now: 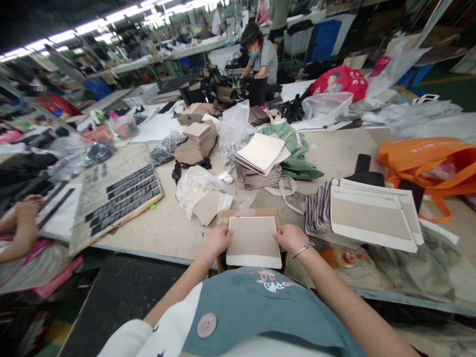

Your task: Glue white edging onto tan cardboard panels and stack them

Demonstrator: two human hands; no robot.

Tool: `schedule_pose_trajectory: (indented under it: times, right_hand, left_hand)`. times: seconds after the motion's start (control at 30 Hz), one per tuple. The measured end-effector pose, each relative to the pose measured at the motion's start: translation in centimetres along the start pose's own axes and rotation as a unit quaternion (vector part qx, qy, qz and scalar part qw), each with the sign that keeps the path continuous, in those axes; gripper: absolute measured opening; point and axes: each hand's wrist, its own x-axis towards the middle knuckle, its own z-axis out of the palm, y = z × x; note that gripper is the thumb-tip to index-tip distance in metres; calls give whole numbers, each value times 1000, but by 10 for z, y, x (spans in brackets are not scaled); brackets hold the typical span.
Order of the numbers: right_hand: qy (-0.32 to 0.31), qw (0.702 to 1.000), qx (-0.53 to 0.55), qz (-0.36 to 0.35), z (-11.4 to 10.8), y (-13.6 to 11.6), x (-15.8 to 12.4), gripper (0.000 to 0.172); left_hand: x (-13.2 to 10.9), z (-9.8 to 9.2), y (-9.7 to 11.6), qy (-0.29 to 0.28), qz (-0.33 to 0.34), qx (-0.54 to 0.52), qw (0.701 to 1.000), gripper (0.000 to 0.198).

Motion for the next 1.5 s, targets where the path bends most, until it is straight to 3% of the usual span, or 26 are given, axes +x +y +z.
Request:
schedule_pose_trajectory:
  times: [1.23,1.5]
  right_hand:
    - [-3,998,-55,14,-8,-14,-9,30]
    - [-10,997,-69,22,-15,-21,-13,30]
  left_hand:
    - [0,0,3,2,0,44,999,32]
    - [-7,-10,4,20,-9,66,998,36]
